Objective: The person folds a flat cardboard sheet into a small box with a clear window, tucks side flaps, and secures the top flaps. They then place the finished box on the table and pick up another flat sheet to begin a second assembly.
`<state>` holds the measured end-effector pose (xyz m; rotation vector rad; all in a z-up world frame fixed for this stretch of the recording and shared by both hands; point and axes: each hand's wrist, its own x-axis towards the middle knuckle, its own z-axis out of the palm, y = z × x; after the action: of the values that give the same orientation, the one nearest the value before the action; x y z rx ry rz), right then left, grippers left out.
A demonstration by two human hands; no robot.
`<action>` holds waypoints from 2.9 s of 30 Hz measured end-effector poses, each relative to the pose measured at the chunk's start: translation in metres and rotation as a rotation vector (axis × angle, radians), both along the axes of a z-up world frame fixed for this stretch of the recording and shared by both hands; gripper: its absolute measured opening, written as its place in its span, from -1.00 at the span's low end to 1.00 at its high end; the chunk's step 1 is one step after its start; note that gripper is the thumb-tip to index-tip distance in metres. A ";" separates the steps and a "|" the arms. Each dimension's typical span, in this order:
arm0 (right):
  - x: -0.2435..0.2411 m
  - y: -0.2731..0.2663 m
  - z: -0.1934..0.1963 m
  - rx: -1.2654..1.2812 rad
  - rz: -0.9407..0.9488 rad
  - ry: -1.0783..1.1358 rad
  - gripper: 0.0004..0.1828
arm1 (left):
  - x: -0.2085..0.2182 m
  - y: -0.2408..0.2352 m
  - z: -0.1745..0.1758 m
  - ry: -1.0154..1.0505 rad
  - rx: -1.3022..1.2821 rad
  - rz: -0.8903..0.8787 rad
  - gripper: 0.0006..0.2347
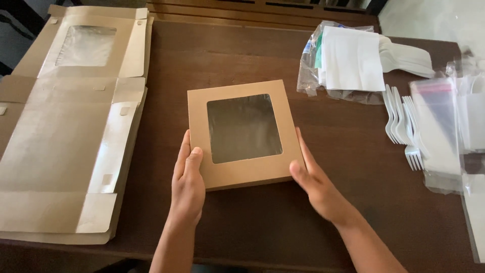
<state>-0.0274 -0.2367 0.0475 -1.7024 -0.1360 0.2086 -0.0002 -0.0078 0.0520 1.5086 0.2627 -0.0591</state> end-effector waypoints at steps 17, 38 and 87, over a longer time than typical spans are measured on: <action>0.025 0.009 -0.012 -0.013 -0.485 0.062 -0.36 | -0.034 -0.040 -0.029 -0.079 -0.107 0.073 -0.35; 0.083 -0.020 -0.036 -0.099 -0.343 -0.009 -0.62 | 0.017 0.051 -0.016 -0.031 -0.079 -0.387 -0.42; 0.022 0.003 -0.018 -0.082 -0.623 -0.002 -0.03 | -0.095 -0.065 -0.007 -0.038 0.139 -0.185 -0.21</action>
<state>-0.0052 -0.2338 0.0296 -1.7446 0.4051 -0.2550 -0.0955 -0.0728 0.0453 1.6675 0.0976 -0.1615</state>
